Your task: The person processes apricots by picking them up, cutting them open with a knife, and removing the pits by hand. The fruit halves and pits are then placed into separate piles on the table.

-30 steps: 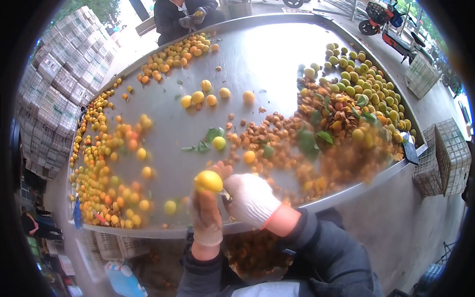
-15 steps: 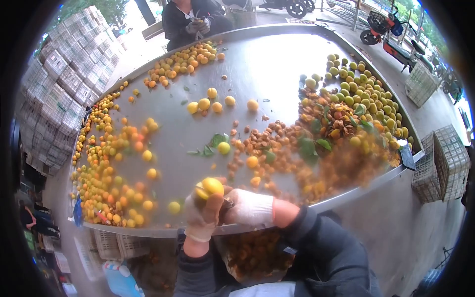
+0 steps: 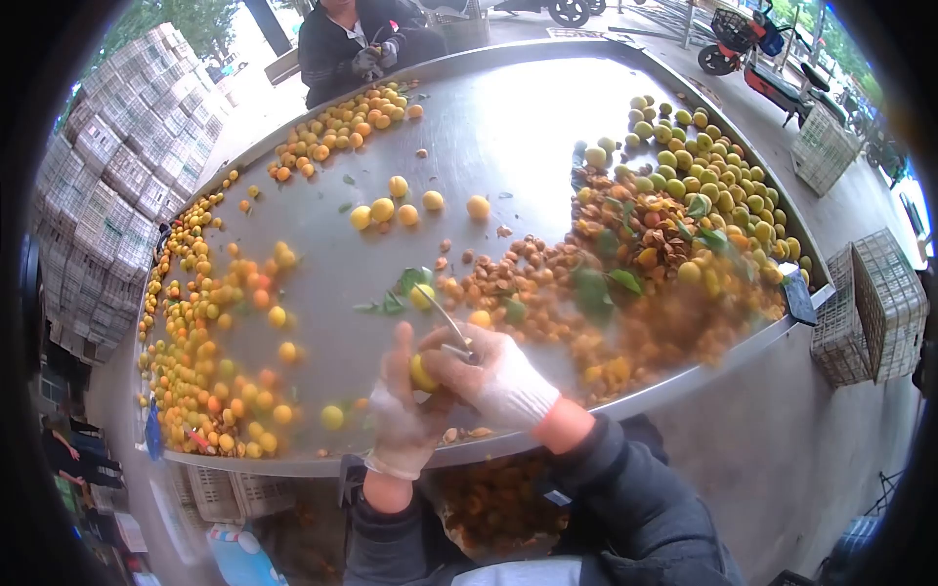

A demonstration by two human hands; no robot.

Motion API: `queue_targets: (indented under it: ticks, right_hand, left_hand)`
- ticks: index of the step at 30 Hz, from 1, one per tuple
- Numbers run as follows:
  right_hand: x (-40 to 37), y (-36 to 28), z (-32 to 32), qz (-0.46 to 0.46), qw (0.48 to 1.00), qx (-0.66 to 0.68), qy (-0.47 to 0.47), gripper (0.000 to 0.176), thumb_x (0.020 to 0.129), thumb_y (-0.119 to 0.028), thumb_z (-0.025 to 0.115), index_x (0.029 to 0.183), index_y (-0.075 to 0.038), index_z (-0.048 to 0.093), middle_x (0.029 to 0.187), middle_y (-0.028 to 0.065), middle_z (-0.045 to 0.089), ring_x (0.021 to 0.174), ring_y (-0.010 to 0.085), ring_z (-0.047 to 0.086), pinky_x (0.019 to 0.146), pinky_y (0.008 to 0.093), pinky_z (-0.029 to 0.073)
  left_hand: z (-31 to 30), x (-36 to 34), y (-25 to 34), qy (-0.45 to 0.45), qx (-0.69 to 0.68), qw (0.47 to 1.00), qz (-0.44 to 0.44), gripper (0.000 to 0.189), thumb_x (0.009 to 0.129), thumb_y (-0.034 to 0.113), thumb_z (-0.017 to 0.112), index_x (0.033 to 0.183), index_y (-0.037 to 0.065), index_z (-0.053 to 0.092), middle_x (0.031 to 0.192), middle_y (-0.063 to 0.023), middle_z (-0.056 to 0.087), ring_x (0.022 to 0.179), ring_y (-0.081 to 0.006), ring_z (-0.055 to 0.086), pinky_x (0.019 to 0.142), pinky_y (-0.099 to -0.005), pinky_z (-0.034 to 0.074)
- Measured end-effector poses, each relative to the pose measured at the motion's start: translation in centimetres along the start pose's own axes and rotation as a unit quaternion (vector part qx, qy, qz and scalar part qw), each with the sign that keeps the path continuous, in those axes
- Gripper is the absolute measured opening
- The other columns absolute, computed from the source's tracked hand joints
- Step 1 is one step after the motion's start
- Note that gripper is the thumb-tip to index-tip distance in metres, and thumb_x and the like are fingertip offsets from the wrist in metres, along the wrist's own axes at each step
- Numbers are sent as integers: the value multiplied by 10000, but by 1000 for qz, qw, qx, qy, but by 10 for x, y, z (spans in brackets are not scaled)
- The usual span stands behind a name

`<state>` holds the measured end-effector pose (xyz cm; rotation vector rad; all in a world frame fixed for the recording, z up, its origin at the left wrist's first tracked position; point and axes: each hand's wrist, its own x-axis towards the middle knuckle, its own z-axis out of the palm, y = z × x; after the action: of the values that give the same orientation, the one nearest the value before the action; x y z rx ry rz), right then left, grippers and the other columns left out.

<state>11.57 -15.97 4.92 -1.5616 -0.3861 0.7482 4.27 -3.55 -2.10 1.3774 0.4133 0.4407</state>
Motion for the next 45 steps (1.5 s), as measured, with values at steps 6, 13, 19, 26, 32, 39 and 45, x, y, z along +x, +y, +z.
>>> queue_targets:
  ticks: [6,13,19,26,32,39,45]
  right_hand:
    - [-2,5,2,11,997,72,23,309,871,-250,633,1078,-21,618,857,55,649,734,100,608,647,249,502]
    - [-4,27,24,-109,987,101,53,172,853,-129,610,1009,-58,597,761,10,572,725,74,573,620,242,492]
    - [-3,5,-5,27,980,187,60,148,877,-137,580,1005,-66,594,818,44,644,597,102,621,440,210,502]
    - [3,2,-16,0,987,142,73,151,867,-135,624,995,-56,643,815,18,644,632,54,589,486,189,492]
    - [4,9,0,-89,995,44,-17,166,842,-103,653,997,-45,652,865,18,646,747,85,609,676,258,519]
    - [11,19,7,-228,968,-95,37,192,870,-83,637,1052,-26,650,864,34,623,762,102,608,663,246,497]
    - [-4,-20,2,-131,902,361,198,162,902,-24,488,1054,-8,541,572,-52,296,400,28,249,373,203,202]
  left_hand:
    - [5,-9,39,-85,325,888,313,381,892,68,611,1252,34,491,1040,-92,623,902,-266,648,761,-337,520]
    - [4,-9,31,33,137,980,139,383,1001,299,409,1252,23,497,1069,-82,578,1034,-186,539,941,-329,411]
    - [-18,-12,41,27,-158,986,-41,494,981,428,434,1294,50,480,911,-54,560,727,-153,528,633,-282,457]
    - [-37,-26,60,-409,63,910,-10,697,924,620,420,1194,-10,548,986,-97,635,738,-152,620,680,-234,487]
    - [-34,-24,55,-230,11,962,-146,830,840,726,456,1343,66,460,1060,-106,624,766,-149,627,632,-263,498]
    - [-19,-24,38,-109,-120,969,-188,593,941,547,456,1236,36,517,989,-88,619,650,-116,563,551,-204,450]
    - [-7,-20,26,-80,-216,933,-276,568,935,521,502,1238,42,533,937,-96,628,586,-150,591,469,-234,424]
